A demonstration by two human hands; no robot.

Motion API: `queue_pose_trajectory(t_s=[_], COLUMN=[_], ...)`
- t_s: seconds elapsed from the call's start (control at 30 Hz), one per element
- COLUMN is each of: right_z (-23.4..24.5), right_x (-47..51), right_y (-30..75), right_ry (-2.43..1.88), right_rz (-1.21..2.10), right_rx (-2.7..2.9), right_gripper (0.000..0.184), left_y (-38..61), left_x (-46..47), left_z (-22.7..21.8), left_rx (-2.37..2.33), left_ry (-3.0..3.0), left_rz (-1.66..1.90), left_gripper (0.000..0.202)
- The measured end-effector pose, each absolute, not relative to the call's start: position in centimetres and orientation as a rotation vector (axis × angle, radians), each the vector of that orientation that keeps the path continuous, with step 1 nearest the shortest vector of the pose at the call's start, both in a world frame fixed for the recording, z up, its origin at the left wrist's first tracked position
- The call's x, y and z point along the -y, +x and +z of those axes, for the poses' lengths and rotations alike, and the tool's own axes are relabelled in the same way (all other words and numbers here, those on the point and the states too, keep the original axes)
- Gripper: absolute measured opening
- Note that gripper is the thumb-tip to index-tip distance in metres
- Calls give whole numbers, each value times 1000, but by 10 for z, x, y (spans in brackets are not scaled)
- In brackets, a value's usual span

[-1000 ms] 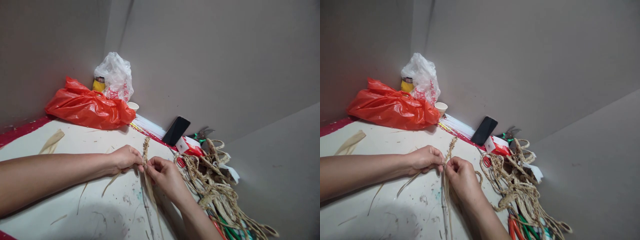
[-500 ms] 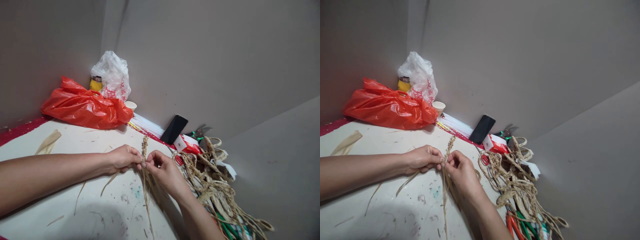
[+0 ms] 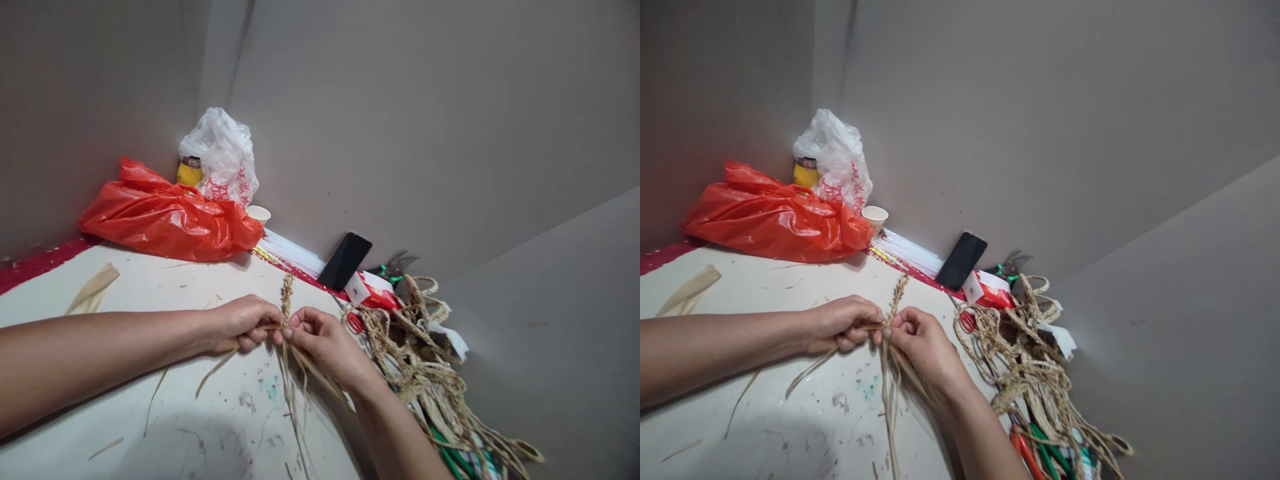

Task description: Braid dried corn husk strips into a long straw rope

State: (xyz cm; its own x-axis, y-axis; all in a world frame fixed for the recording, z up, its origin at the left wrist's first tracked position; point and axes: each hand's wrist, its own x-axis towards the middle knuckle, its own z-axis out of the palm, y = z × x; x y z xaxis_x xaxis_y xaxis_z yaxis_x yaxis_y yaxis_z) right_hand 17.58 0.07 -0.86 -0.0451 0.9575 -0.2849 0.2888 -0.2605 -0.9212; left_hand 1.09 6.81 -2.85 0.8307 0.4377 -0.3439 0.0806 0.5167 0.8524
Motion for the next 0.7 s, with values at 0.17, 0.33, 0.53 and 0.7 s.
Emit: queue_pose_trajectory(t_s=[0.17, 0.33, 0.53, 0.7], right_z=[-7, -5, -6, -5], right_x=[-1, -3, -5, -4], right_y=[177, 186, 193, 193], right_ry=[-1586, -1490, -1534, -1552], right_rz=[1343, 1532, 1641, 1612], right_rx=[1290, 1169, 1164, 1234], right_gripper=[39, 38, 34, 29], left_y=[12, 12, 12, 12], left_x=[-65, -67, -69, -69], left_z=[-29, -33, -38, -34], left_rx=[-611, -621, -614, -637], left_ry=[1102, 1078, 1116, 1147], left_rz=[313, 356, 360, 358], left_gripper=[16, 18, 20, 18])
